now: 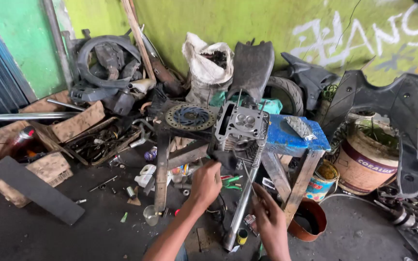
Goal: Repairing a motorcycle cylinder head using a screwdriver
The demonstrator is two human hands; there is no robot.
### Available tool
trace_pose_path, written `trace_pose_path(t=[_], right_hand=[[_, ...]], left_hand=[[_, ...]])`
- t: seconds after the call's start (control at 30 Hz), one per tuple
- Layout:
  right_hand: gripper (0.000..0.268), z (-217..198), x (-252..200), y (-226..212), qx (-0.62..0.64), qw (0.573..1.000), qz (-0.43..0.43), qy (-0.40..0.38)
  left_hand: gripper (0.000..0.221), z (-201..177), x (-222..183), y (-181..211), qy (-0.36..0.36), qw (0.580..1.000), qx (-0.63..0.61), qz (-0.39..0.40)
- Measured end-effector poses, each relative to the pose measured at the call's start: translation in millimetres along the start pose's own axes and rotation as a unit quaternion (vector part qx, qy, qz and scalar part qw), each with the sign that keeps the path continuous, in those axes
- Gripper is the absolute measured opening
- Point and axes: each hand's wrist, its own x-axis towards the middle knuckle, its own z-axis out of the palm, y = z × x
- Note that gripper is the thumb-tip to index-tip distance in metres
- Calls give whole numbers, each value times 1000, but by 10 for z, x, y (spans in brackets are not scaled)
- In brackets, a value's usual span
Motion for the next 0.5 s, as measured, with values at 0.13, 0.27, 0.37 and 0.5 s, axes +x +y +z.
trace_pose_path(t=[0.13, 0.27, 0.37, 0.5], right_hand=[[43, 17, 86, -90, -4, 999, -46, -13], [48, 68, 31, 63, -6, 999, -3, -47], [48, 72, -10, 258, -7, 998, -17, -65], [45, 138, -25, 430, -24, 996, -52, -71]], left_hand=[[23, 369, -535, -232, -31, 959, -188, -209], [19, 416, -665, -318, 50, 729, -559, -392], [24, 129, -665, -37, 52, 627, -697, -344], [19, 456, -1031, -369, 80, 419, -841, -333]])
